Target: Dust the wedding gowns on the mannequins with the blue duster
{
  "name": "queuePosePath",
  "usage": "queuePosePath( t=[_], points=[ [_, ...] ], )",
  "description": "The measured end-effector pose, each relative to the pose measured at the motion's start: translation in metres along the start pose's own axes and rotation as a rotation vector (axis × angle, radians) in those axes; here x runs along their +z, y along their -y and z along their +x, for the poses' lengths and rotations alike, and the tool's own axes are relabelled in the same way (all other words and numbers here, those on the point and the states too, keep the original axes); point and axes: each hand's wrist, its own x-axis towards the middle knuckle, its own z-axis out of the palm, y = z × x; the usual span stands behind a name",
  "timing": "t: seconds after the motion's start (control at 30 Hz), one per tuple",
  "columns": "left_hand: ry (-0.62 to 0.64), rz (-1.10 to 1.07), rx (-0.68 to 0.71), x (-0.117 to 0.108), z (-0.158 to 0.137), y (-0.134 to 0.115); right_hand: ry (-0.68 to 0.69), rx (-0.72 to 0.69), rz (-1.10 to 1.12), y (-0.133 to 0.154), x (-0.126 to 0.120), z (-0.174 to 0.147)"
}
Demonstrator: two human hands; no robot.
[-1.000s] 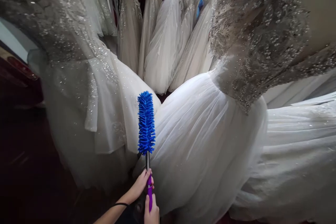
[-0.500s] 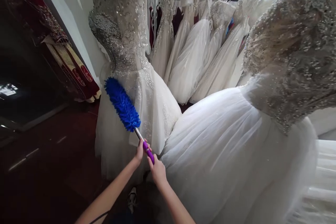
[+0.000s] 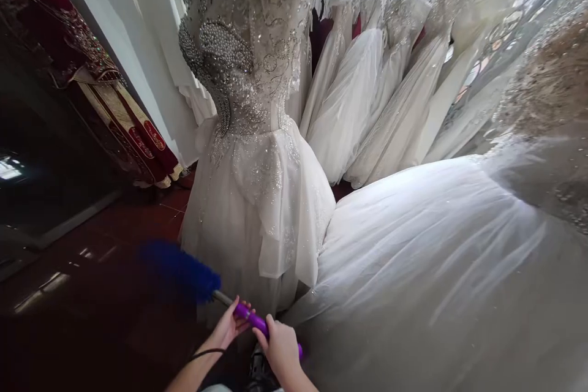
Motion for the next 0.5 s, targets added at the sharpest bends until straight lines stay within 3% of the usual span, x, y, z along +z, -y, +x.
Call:
queuePosePath(
  t=[0.07, 0.13, 0.23, 0.33, 0.5],
  points=[
    [0.071, 0.078, 0.160, 0.016, -0.016, -0.046, -0.105, 0.036, 0.134, 0.029, -0.023, 0.017],
    [0.170, 0.139, 0.408, 0.040, -0.032, -0.092, -0.188, 0.059, 0.291, 0.057, -0.047, 0.033],
    [0.265, 0.156, 0.686, 0.079, -0.046, -0.139, -0.249, 0.004, 0.512, 0.086, -0.070, 0.051],
    [0.312, 0.094, 0.637, 0.102, -0.041, -0.142, -0.206, 0.006, 0.583, 0.089, -0.064, 0.057],
    [0.195, 0.025, 0.460, 0.097, 0.001, -0.090, -0.038, 0.096, 0.450, 0.046, -0.023, 0.047]
  ],
)
